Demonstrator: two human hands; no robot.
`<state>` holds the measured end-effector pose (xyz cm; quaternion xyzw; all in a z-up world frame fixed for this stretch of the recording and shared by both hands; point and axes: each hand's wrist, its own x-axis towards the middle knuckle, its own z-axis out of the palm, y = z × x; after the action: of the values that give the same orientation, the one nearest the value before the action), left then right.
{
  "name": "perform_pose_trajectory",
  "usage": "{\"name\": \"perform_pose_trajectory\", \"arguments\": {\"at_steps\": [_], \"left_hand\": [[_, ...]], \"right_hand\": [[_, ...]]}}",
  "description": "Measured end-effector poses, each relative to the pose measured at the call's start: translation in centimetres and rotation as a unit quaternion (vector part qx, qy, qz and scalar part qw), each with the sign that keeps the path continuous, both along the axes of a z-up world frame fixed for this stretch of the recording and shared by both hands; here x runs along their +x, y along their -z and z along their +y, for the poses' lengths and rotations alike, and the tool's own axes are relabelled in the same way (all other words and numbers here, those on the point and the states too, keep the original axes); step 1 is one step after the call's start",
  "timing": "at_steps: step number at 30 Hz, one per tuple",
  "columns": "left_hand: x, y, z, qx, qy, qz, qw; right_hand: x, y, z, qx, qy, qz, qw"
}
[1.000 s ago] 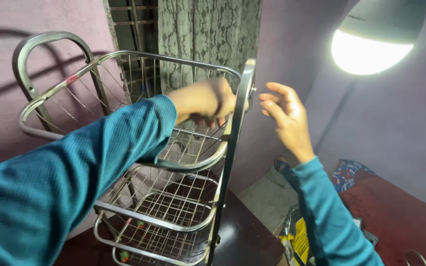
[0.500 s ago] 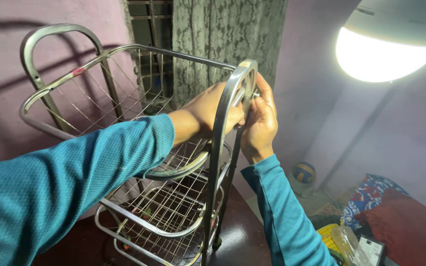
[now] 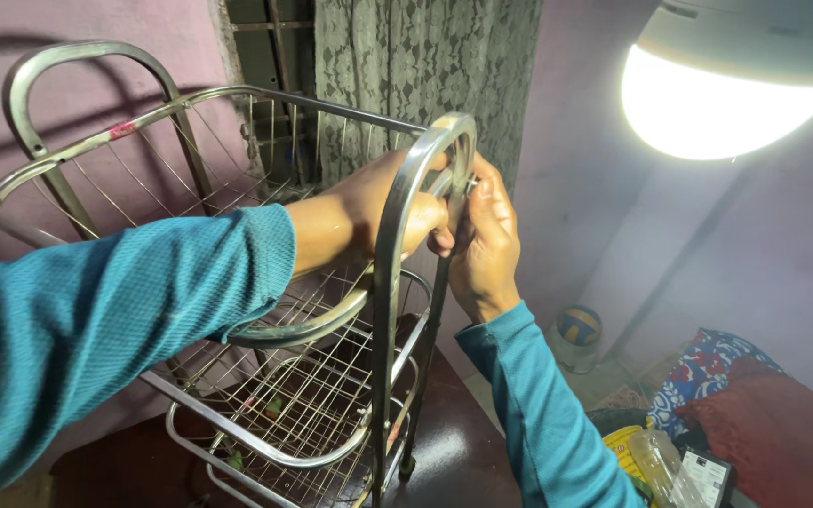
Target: The person assembles a metal wire shelving unit by attaching side frames to the wire baskets using screws and an Allen key. They tighten the fasteners at multiple connection points to secure the structure.
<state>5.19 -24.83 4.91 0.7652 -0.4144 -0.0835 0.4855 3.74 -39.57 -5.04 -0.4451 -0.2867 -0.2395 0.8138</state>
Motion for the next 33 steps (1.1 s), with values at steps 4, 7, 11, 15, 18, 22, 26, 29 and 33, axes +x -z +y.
{"name": "perform_pose_trajectory", "arguments": {"at_steps": [4,7,11,15,18,22,26,29,33], "left_hand": [[1.8,0.9,-1.2,0.023,-0.01,-0.08,0.997],[2.2,1.3,-1.1,0.007,-0.016,-0.168,0.986],[2.2,1.2,-0.2,0.04,0.008,-0.049,0.998],[1.5,1.0,0.1,0.017,-0.003,-0.111,0.994],[1.1,0.8,0.5,0.03,-0.023,-0.164,0.986],[1.0,0.9,0.7,0.046,-0.011,-0.165,0.985],[0.5,0.8,0.9,0.04,-0.003,-0.168,0.985],[-0.1,0.8,1.2,0.031,0.001,-0.145,0.989],[-0.8,0.6,1.9,0.03,0.01,-0.089,0.996]], "right_hand": [[0.2,-0.1,-1.5,0.003,0.108,0.103,0.989],[0.0,0.3,-1.8,-0.091,0.248,0.005,0.964],[-0.4,0.5,-1.6,-0.058,0.31,-0.023,0.949],[-1.6,-0.2,-1.1,-0.113,0.377,-0.061,0.917],[-2.9,-1.0,-1.1,-0.183,0.44,-0.059,0.877],[-3.6,-2.0,-2.3,-0.304,0.56,-0.173,0.751],[-3.7,-2.6,-2.7,-0.357,0.592,-0.215,0.69],[-3.4,-2.5,-2.8,-0.387,0.599,-0.208,0.669],[-2.6,-2.3,-2.9,-0.401,0.564,-0.163,0.704]]}}
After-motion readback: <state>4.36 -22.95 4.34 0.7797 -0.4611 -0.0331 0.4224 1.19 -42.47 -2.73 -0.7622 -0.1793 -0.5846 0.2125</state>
